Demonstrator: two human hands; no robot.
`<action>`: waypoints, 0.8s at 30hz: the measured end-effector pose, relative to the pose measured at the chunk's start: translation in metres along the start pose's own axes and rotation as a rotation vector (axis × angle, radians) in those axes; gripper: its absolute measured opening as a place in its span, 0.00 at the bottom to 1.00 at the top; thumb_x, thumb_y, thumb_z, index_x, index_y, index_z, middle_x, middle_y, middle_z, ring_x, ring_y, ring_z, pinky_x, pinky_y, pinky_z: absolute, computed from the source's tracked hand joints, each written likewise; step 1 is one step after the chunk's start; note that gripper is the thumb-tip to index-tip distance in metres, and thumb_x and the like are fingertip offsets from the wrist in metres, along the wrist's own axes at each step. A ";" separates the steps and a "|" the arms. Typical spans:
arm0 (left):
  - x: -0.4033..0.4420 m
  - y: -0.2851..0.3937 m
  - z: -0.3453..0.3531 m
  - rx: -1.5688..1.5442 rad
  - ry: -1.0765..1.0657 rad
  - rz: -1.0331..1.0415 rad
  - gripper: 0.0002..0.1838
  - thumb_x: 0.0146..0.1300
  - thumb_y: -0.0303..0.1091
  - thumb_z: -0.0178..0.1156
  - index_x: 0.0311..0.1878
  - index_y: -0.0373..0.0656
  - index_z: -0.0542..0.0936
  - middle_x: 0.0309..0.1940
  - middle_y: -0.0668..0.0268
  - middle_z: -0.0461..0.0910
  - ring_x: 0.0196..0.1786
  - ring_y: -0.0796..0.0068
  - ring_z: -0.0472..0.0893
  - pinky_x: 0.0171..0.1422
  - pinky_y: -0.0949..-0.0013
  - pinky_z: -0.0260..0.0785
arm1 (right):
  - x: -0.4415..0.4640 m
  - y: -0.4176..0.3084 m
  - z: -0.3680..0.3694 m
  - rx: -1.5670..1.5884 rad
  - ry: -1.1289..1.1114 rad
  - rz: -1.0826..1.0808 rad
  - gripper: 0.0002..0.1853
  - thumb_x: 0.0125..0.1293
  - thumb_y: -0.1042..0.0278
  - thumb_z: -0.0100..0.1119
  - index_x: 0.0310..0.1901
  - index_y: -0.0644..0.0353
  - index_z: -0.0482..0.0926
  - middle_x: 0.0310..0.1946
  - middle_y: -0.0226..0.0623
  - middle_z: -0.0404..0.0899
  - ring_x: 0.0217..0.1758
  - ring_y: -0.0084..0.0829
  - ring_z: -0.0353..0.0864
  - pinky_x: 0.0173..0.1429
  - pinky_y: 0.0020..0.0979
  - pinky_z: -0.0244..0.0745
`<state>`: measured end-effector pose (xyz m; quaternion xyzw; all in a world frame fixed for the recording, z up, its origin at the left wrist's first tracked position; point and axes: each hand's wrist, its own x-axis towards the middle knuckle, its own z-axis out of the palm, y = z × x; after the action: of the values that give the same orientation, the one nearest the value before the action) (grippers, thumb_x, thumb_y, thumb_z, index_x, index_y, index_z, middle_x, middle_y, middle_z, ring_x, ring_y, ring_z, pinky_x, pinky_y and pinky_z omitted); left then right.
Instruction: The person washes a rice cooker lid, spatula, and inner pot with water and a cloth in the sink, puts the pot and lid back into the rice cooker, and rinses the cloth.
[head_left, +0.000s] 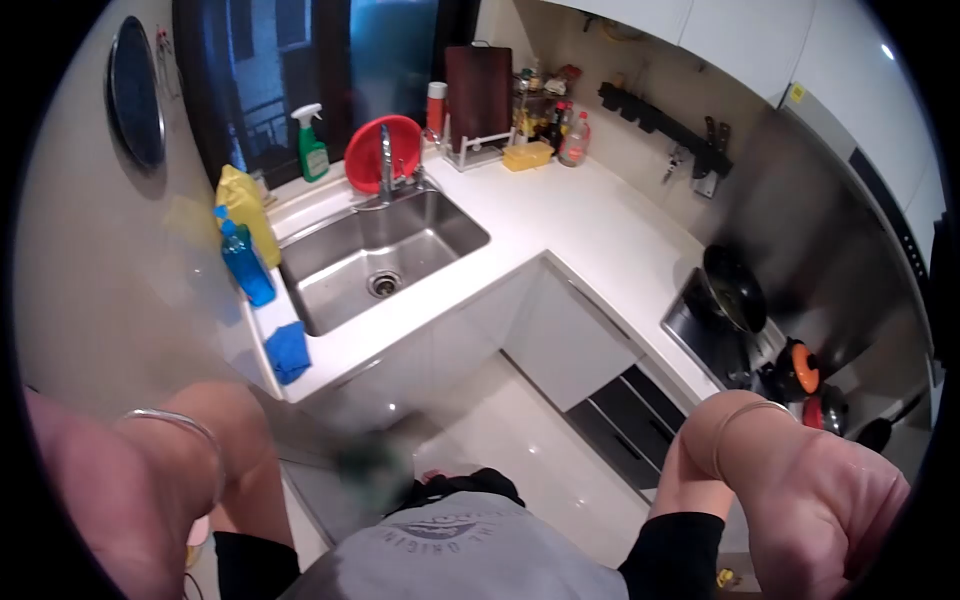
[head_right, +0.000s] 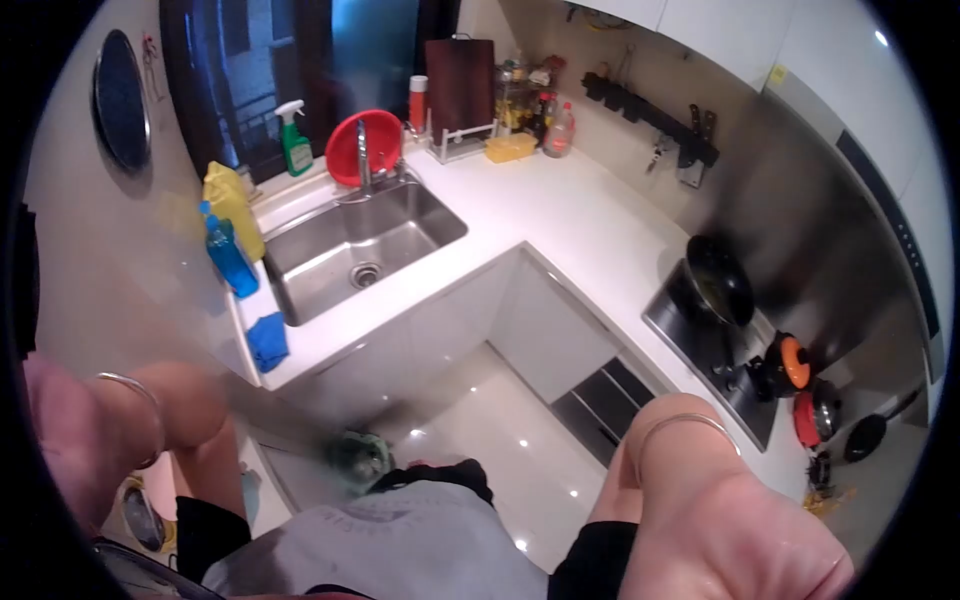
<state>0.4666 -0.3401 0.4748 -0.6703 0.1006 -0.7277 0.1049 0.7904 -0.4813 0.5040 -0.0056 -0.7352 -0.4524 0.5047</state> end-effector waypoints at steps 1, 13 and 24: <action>0.001 0.001 -0.002 0.007 0.004 0.001 0.22 0.58 0.54 0.44 0.48 0.50 0.68 0.48 0.63 0.66 0.52 0.67 0.64 0.62 0.55 0.50 | 0.001 0.000 -0.002 -0.004 -0.001 0.000 0.11 0.66 0.72 0.44 0.47 0.53 0.72 0.38 0.26 0.76 0.44 0.16 0.75 0.47 0.14 0.71; -0.022 0.031 0.016 -0.033 0.163 -0.371 0.22 0.56 0.53 0.46 0.43 0.44 0.69 0.48 0.55 0.64 0.55 0.61 0.62 0.63 0.51 0.46 | -0.037 -0.011 0.076 0.316 0.539 0.172 0.11 0.63 0.68 0.47 0.47 0.53 0.74 0.44 0.25 0.70 0.46 0.20 0.72 0.44 0.23 0.66; -0.066 0.005 0.047 -0.746 -0.506 -0.976 0.21 0.55 0.51 0.45 0.44 0.45 0.64 0.49 0.58 0.57 0.56 0.64 0.58 0.59 0.55 0.51 | -0.126 -0.006 0.167 0.062 0.902 0.392 0.15 0.60 0.55 0.45 0.39 0.56 0.74 0.39 0.31 0.69 0.34 0.27 0.65 0.39 0.28 0.57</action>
<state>0.5185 -0.3267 0.4141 -0.7806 0.0030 -0.4281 -0.4554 0.7264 -0.3162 0.3926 0.0674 -0.4415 -0.2842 0.8484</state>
